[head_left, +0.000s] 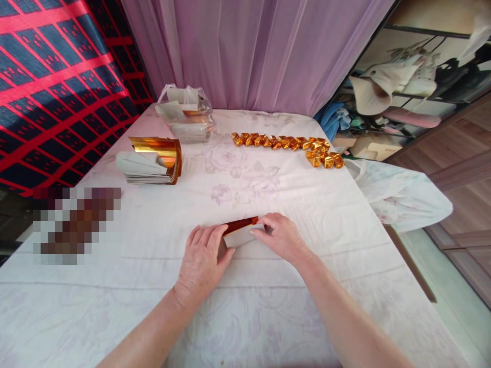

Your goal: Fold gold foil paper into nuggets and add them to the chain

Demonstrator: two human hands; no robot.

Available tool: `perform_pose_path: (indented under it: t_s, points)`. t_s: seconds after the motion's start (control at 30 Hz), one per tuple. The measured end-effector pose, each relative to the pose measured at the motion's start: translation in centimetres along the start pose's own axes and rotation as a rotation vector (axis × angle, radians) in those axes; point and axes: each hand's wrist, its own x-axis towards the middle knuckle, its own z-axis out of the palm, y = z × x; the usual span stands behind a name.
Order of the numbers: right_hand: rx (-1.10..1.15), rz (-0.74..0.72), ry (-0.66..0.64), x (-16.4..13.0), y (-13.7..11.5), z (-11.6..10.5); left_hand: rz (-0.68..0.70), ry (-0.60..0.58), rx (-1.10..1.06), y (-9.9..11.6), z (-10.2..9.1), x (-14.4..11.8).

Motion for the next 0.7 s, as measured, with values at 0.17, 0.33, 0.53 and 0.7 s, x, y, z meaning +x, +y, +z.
perform_pose_path:
  t_s: [0.17, 0.33, 0.53, 0.7]
  points:
    - [-0.01, -0.01, 0.015, -0.2, 0.0, 0.2, 0.246, 0.021, 0.017, 1.6, -0.5, -0.7]
    - [-0.049, -0.003, 0.033, -0.3, 0.0, 0.5, 0.342, -0.084, 0.068, 2.4, 0.6, -1.6]
    - [-0.058, 0.006, 0.03, -0.4, -0.1, 0.5, 0.317, -0.139, 0.121, 2.2, 1.4, -2.1]
    - [-0.063, -0.015, 0.073, -0.6, 0.1, 0.9, 0.317, -0.171, 0.139, 2.2, 1.2, -2.1]
